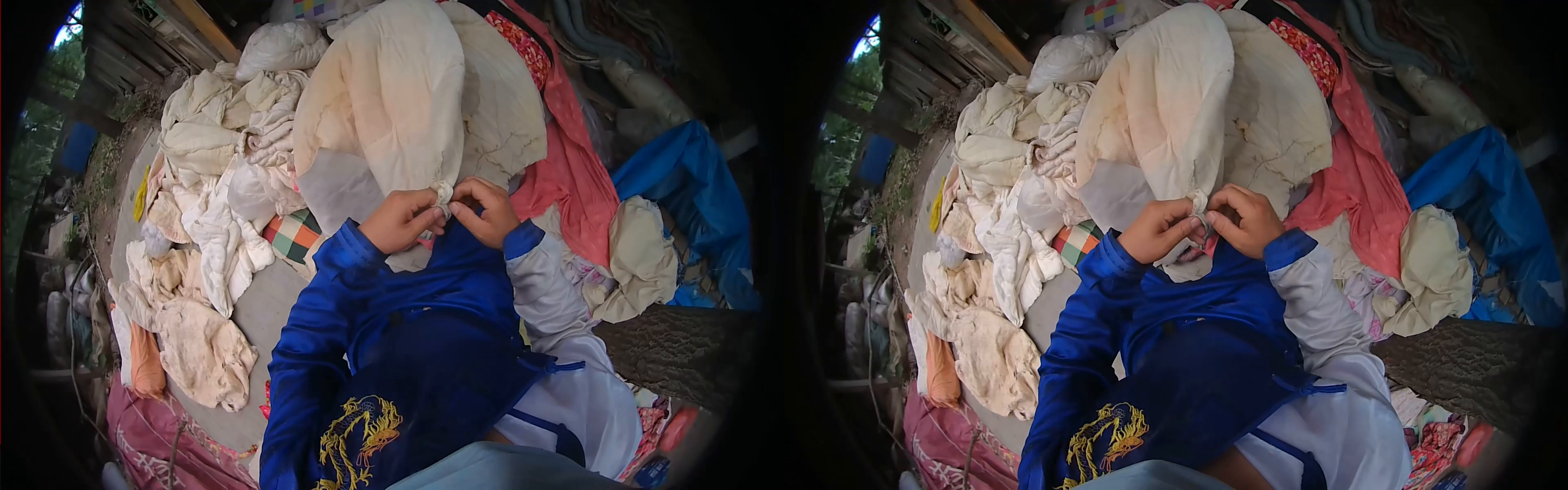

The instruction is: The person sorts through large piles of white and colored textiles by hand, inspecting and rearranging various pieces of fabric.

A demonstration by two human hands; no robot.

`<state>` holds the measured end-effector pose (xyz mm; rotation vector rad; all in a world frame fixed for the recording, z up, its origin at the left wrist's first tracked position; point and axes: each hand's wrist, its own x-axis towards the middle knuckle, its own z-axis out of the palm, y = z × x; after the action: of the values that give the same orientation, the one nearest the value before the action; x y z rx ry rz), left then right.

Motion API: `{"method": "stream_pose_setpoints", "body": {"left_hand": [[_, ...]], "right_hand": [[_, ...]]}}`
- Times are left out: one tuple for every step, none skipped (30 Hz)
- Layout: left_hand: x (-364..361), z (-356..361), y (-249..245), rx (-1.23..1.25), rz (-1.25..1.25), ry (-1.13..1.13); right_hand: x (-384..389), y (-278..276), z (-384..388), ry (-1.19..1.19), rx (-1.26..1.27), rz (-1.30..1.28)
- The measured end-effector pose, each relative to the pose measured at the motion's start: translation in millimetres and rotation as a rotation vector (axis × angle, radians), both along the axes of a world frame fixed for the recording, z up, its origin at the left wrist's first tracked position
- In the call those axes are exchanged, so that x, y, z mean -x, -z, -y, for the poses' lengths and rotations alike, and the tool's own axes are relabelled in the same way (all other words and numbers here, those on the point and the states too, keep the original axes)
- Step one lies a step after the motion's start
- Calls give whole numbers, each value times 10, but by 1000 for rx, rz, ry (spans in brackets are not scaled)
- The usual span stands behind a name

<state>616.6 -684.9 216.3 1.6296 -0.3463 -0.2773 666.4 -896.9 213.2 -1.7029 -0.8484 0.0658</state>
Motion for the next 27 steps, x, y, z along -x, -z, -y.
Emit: {"method": "stream_pose_setpoints", "body": {"left_hand": [[-3,0,8,-49,41,11],[-13,6,-13,-97,83,22],[-19,17,-44,-146,125,34],[-6,39,-88,-202,163,29],[16,86,-211,-257,201,26],[24,119,-271,-312,240,23],[14,134,-260,-337,263,5],[3,147,-243,-360,286,-14],[-2,155,-245,-384,309,-35],[21,151,-272,-329,279,-38],[57,144,-358,-274,251,-39],[78,120,-400,-219,220,-42],[81,65,-379,-205,282,-75],[71,-16,-354,-195,345,-108],[70,-112,-323,-186,410,-138],[99,-297,-166,-92,281,-215],[108,-445,-20,0,153,-285],[71,-454,-12,34,166,-320],[76,-438,7,74,172,-355],[108,-402,16,118,170,-400],[62,-348,10,132,230,-413],[34,-274,12,153,238,-459],[3,-195,16,171,247,-505],[-17,-129,25,186,252,-551],[-38,-93,49,277,251,-538],[-34,-59,59,255,249,-534],[-31,-27,67,234,248,-527]], "right_hand": [[11,-34,-9,-2,32,17],[22,-97,-12,-4,64,36],[27,-128,-11,-5,95,54],[6,-100,-8,17,130,151],[-41,-47,-5,40,166,249],[-76,4,-5,64,202,346],[-93,52,-11,62,147,309],[-104,92,-23,59,93,271],[-107,108,-36,55,39,234],[-49,103,-34,34,-76,22],[63,62,-25,14,-190,-190],[143,15,-8,-7,-303,-404],[184,-32,16,52,-517,-514],[209,-96,53,113,-733,-620],[216,-174,106,180,-953,-722],[46,-260,311,292,-1120,-673],[-123,-211,519,216,-1092,-522],[-221,-197,471,257,-1014,-478],[-277,-167,403,300,-929,-440],[-282,-118,373,340,-835,-411],[-287,-60,371,333,-711,-340],[-285,-19,314,365,-666,-340],[-267,26,217,394,-624,-341],[-255,95,143,426,-582,-345],[-255,195,103,400,-597,-352],[-242,213,55,416,-600,-377],[-225,218,-5,435,-603,-402]]}}
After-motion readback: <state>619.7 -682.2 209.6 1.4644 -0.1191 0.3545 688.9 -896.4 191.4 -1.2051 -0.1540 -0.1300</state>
